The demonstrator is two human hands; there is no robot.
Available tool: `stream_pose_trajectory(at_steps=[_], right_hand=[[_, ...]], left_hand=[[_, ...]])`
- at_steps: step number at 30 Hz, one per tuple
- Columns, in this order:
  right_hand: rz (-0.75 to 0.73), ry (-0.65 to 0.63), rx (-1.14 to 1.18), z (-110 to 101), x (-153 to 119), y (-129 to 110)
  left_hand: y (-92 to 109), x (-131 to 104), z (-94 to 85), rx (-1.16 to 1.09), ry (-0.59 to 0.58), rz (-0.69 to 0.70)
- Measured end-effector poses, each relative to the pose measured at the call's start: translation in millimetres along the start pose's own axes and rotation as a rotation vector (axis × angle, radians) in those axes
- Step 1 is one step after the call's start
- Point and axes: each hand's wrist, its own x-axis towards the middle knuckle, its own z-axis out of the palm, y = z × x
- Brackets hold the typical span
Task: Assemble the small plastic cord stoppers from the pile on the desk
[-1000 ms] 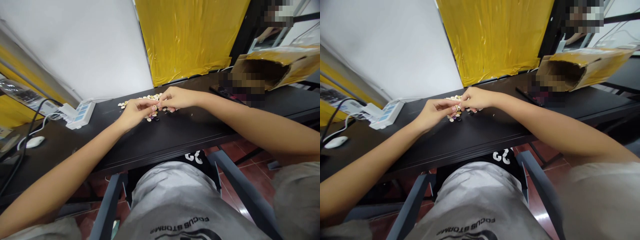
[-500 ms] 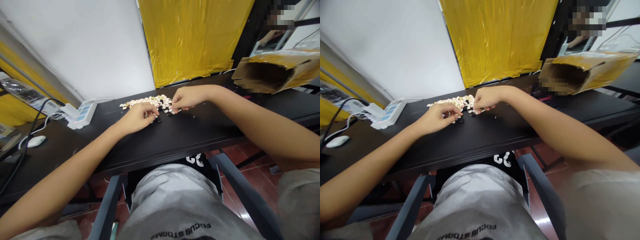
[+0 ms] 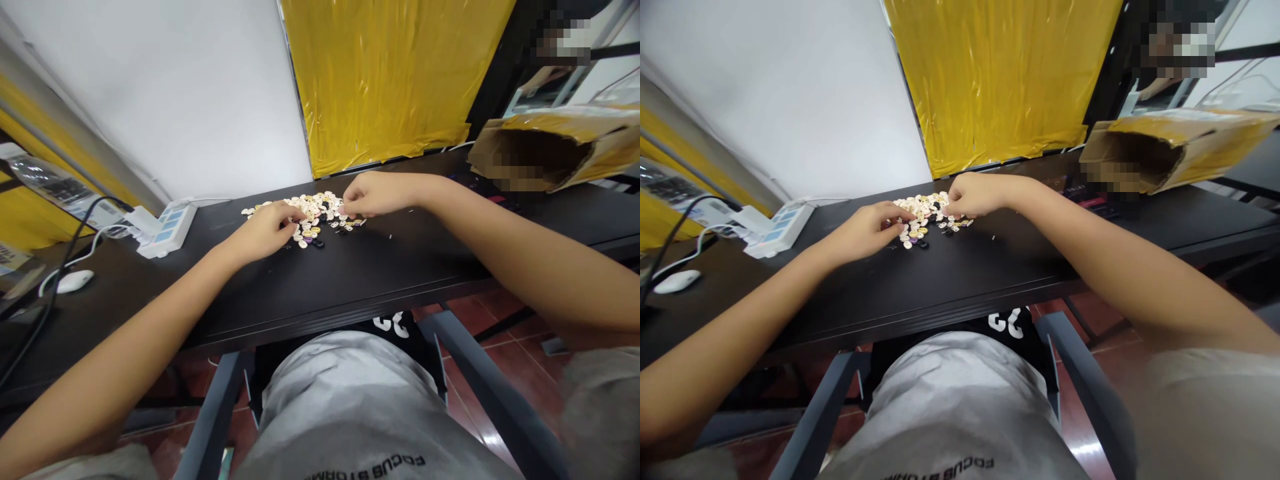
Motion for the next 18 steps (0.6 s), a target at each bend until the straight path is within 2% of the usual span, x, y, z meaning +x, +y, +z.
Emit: stream_pose_trajectory(at_steps=[6,18], right_hand=[[-0.008,-0.015,0.004,5.1,-0.1,-5.6],[-0.033,-0.003,-0.017,9.9,3.7,-1.7]], left_hand=[[-7.2,1.1,3.2,0.013,-0.003,-0.011],[-6.3,1.3,4.7,-0.024,0.012,-0.032]])
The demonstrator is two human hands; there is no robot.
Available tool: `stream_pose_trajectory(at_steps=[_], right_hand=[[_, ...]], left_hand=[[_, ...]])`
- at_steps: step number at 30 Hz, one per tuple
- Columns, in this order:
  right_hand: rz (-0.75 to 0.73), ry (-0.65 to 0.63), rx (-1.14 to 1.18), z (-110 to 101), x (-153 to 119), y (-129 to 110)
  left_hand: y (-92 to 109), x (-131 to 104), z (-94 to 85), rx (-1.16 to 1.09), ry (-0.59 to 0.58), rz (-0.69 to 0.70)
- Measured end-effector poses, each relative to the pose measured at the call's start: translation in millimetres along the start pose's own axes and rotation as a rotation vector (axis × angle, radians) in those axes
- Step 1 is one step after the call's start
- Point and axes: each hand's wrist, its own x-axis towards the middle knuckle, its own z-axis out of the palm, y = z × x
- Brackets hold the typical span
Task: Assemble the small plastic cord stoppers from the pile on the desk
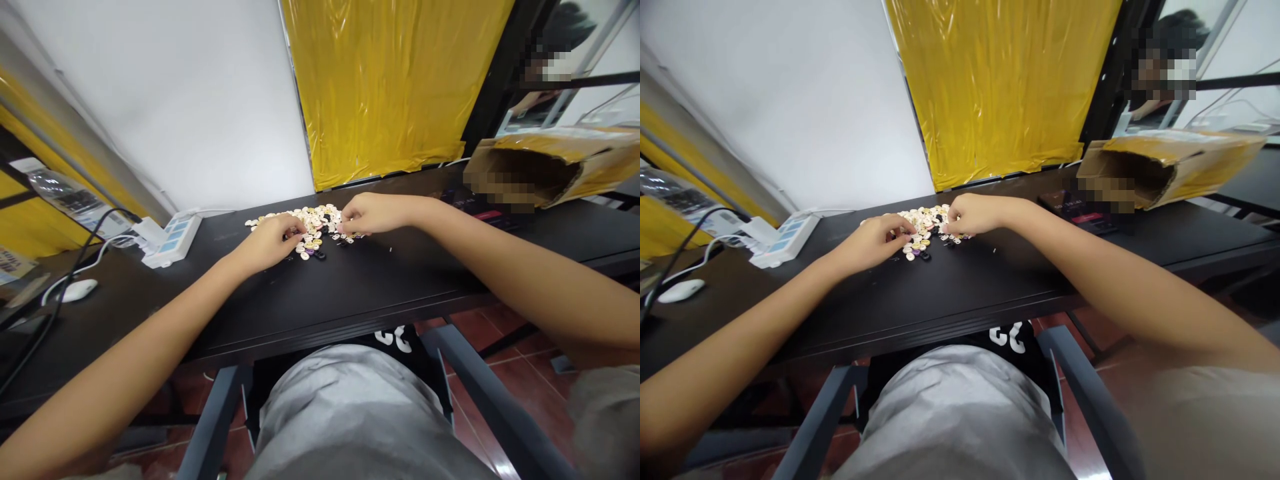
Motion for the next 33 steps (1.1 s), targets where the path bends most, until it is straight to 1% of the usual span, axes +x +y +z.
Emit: stream_pose_trajectory(at_steps=[5,13,18,21,29,33], right_hand=[[-0.018,-0.007,0.004,1.6,1.4,2.4],[-0.035,-0.004,0.025,2.3,-0.2,-2.1],[-0.049,0.004,0.034,4.8,2.0,0.7],[-0.047,-0.009,0.062,6.6,3.2,2.6],[-0.070,-0.010,0.109,8.7,4.2,2.6],[-0.089,0.005,0.120,8.4,3.7,0.9]], left_hand=[[-1.5,1.2,2.4,-0.024,0.003,0.002],[-4.5,2.2,4.3,-0.052,0.012,-0.020],[-8.5,4.1,8.4,-0.062,0.006,0.025],[-9.6,4.7,9.9,-0.067,0.003,0.022],[-7.8,4.6,7.7,-0.080,-0.010,-0.016],[-7.9,5.1,6.2,-0.073,-0.014,-0.006]])
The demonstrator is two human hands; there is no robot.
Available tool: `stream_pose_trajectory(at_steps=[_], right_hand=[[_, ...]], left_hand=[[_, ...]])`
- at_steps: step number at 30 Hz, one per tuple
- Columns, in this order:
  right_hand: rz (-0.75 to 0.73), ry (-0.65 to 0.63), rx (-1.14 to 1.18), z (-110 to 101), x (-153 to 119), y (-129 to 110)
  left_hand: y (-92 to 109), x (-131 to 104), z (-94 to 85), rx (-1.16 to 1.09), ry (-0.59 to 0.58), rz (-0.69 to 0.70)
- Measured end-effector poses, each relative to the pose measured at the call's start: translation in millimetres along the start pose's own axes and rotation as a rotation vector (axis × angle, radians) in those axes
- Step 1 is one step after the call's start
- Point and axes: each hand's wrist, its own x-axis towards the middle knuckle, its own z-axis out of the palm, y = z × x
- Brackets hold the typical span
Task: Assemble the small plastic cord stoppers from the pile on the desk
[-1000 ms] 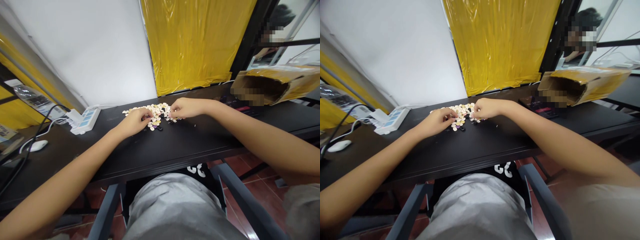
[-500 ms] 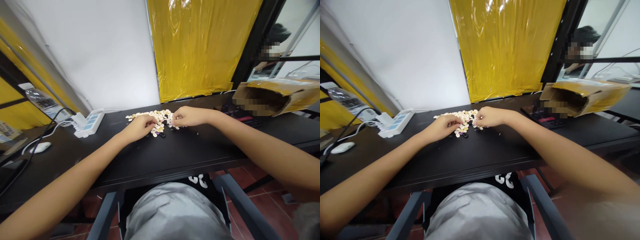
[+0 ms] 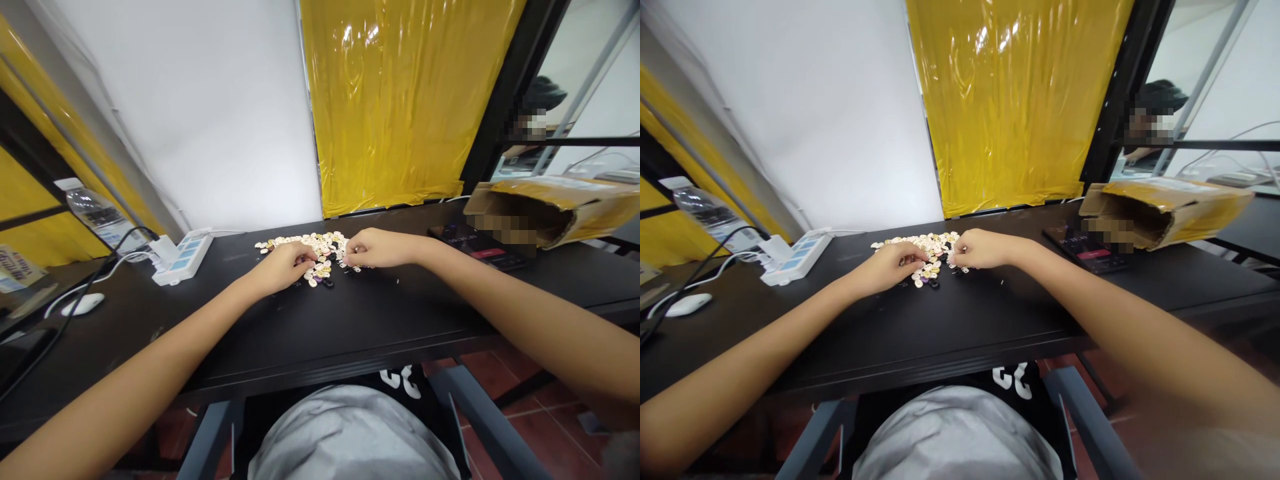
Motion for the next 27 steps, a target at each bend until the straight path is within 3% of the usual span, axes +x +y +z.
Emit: stream_pose_trajectory(at_steps=[9,17,22,27], right_hand=[[-0.060,0.064,-0.051,0,0,-5],[-0.103,0.120,-0.058,1,2,-3],[-0.156,0.139,-0.003,4,1,-8],[-0.228,0.155,0.103,11,1,-14]], left_hand=[[3,-2,0.6,0.009,0.026,-0.005],[14,-2,-0.2,0.009,0.153,-0.009],[27,-6,-0.5,-0.159,0.210,0.055],[33,-8,4.4,-0.362,0.193,0.029]])
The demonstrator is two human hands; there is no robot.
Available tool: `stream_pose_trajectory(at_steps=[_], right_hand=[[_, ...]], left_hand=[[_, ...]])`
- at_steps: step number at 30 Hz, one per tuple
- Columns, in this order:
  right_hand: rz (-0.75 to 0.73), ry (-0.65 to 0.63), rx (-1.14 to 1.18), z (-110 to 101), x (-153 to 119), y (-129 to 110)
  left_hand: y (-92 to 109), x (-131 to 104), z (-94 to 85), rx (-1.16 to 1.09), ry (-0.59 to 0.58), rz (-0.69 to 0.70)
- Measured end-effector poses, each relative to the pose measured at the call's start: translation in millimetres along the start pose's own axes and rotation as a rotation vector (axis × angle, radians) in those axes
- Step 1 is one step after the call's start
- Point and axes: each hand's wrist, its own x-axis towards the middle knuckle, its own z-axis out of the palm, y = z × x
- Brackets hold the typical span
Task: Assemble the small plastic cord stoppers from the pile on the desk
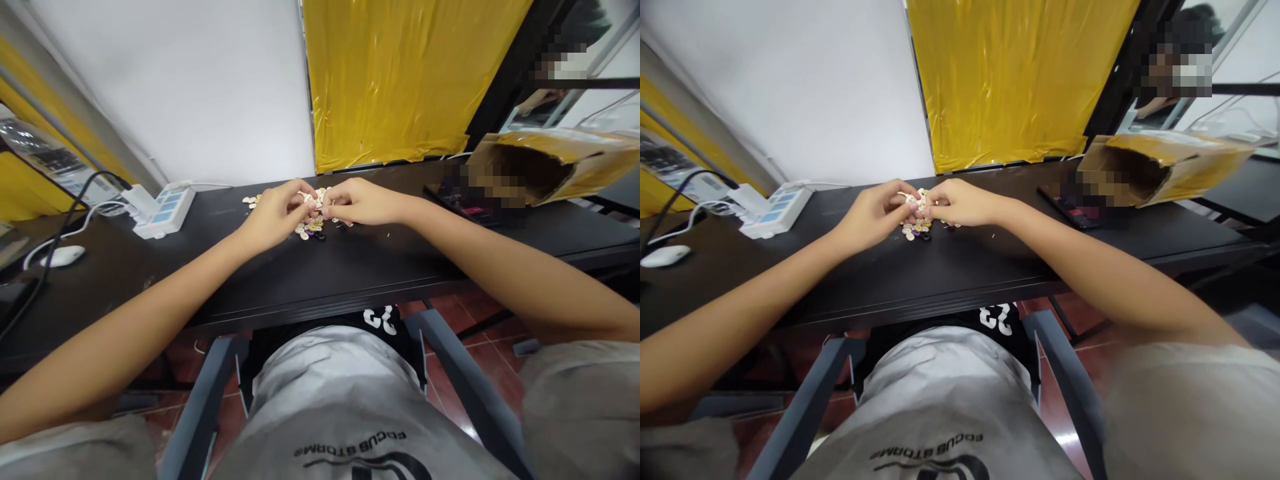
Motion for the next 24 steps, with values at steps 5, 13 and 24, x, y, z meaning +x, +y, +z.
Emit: stream_pose_trajectory(at_steps=[5,13,24], right_hand=[[0.022,0.034,0.036,5.9,1.8,-2.1],[0.026,0.036,0.037,5.9,2.7,-3.6],[0.018,0.049,0.044,4.6,3.1,-2.0]], left_hand=[[-2.5,0.9,2.0,0.032,0.011,0.043],[-2.2,-0.2,1.4,0.095,-0.007,0.038],[-0.4,0.4,0.4,0.087,-0.001,0.021]])
